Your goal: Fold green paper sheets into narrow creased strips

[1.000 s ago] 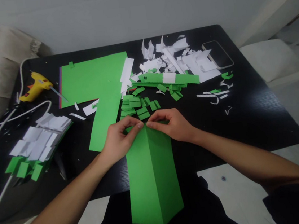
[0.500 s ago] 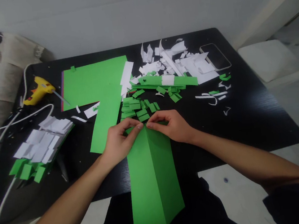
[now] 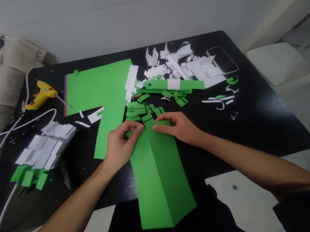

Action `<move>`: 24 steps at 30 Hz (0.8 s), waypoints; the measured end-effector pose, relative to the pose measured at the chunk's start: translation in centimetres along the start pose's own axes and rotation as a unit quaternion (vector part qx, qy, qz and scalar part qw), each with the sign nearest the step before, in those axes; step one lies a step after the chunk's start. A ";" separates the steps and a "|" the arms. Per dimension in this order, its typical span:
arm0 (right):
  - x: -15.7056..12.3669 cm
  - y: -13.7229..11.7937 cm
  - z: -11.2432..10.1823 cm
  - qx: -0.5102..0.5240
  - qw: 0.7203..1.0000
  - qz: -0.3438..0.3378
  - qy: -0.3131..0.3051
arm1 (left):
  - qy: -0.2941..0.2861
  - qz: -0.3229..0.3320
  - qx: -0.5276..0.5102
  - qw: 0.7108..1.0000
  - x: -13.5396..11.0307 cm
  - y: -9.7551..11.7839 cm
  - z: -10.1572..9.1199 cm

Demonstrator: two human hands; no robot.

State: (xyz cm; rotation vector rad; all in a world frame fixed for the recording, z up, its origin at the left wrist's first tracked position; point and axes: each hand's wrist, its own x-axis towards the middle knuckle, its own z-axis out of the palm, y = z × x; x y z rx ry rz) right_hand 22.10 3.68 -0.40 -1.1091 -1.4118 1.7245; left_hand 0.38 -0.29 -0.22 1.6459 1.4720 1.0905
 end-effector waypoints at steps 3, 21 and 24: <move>0.0 -0.2 -0.1 0.072 0.996 0.055 -0.014 | 0.043 -0.053 -0.060 0.996 0.3 0.0 -0.2; 0.1 0.4 -0.3 -0.075 0.989 -0.062 0.111 | 0.057 -0.100 -0.118 0.986 0.2 -0.2 0.1; 0.1 0.4 -0.2 -0.071 0.989 -0.058 0.116 | 0.067 -0.077 -0.076 0.992 0.1 -0.2 0.1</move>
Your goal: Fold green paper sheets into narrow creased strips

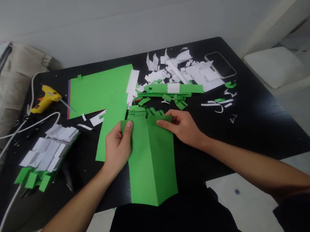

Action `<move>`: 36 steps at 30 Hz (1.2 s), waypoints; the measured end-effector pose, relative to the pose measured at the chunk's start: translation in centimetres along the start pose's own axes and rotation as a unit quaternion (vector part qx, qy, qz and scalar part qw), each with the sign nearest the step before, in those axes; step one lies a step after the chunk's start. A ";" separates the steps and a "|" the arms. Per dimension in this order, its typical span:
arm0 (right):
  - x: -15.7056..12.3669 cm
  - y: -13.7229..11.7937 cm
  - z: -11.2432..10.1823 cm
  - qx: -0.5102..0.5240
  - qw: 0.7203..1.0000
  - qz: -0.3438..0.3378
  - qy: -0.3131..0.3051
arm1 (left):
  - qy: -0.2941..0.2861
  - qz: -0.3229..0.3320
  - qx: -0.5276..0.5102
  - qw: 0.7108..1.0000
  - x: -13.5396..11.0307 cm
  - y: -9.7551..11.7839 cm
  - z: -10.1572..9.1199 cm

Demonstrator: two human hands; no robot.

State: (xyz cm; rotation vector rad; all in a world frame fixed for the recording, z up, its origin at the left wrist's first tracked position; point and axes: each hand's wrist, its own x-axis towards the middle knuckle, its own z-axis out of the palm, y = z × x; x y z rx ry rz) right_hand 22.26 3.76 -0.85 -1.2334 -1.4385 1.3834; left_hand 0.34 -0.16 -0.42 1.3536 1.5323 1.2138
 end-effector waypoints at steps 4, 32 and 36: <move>-0.1 -0.1 0.1 0.018 1.000 0.013 0.002 | 0.008 0.028 0.024 0.999 -0.1 0.0 0.0; -0.6 -0.1 0.2 0.049 0.998 0.034 -0.028 | 0.026 0.066 0.072 0.995 0.3 0.6 -0.5; -0.7 -0.1 0.3 0.038 0.999 0.024 -0.017 | 0.035 0.071 0.080 0.994 0.2 0.6 -0.3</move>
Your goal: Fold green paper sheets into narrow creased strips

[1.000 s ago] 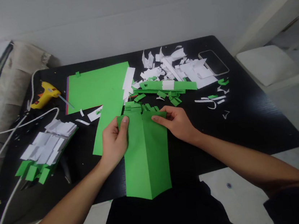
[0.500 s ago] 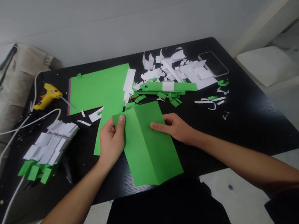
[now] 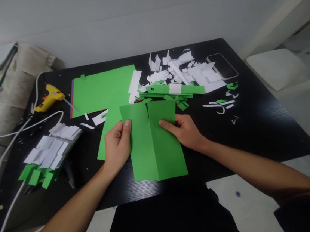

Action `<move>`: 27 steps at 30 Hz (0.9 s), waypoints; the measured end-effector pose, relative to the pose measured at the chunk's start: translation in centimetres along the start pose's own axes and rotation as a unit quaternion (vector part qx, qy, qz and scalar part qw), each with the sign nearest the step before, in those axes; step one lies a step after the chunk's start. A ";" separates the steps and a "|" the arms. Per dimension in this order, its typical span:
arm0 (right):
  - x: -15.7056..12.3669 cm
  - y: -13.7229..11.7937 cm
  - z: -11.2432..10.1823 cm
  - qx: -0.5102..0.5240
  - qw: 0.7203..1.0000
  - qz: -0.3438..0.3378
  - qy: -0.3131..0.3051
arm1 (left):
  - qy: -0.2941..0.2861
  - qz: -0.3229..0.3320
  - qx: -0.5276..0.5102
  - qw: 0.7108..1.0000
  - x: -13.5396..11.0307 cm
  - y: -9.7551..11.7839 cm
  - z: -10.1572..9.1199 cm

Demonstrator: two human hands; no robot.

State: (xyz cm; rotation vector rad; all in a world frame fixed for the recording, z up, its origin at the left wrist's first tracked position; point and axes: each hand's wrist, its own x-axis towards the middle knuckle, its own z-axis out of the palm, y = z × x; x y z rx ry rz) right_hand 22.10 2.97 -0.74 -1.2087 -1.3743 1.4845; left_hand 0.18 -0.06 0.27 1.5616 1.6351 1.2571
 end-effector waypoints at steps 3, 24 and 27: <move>-0.1 -0.1 0.1 0.000 1.000 -0.003 0.006 | 0.003 -0.002 0.003 1.000 -0.1 0.1 0.0; -0.2 -0.2 0.4 0.019 1.000 -0.004 0.023 | 0.011 0.000 0.005 1.000 -0.3 0.1 0.2; -0.3 -0.1 0.4 0.017 1.000 -0.006 0.025 | 0.012 -0.005 0.003 1.000 -0.3 0.1 0.2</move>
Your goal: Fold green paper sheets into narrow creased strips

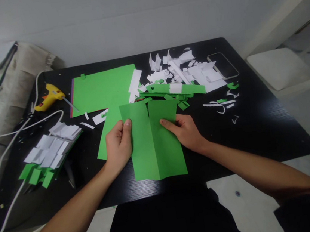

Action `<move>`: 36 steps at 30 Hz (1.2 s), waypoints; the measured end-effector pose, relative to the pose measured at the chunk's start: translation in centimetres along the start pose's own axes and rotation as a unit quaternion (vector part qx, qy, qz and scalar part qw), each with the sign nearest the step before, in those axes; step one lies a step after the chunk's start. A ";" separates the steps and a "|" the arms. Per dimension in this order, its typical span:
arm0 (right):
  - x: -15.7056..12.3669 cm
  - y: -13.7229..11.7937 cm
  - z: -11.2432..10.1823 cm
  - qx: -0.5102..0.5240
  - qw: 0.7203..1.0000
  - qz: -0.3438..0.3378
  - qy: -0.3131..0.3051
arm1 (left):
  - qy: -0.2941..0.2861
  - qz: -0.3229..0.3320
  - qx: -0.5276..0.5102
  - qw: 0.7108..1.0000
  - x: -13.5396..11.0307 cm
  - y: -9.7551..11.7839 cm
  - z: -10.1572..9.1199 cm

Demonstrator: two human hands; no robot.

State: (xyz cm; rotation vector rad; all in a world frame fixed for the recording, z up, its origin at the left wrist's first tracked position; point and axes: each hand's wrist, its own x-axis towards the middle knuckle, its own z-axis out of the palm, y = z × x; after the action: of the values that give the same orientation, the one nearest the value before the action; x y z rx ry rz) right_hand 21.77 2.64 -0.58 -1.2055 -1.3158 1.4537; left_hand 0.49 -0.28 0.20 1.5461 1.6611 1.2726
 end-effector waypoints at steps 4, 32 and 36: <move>0.0 0.1 0.0 -0.001 1.000 -0.005 0.003 | 0.000 -0.001 -0.001 1.000 0.0 -0.1 0.0; 0.2 -0.3 -0.4 0.013 0.999 0.027 -0.025 | -0.052 -0.063 -0.106 0.991 0.6 -0.6 -0.6; 0.2 -0.3 -0.3 -0.007 1.000 0.002 -0.009 | -0.050 -0.031 -0.057 0.997 0.3 -0.4 -0.3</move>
State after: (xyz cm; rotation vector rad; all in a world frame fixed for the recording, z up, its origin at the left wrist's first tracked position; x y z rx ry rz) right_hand 22.02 2.97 -0.33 -1.2069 -1.3382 1.4632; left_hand -0.02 -0.04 -0.01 1.4544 1.5353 1.2159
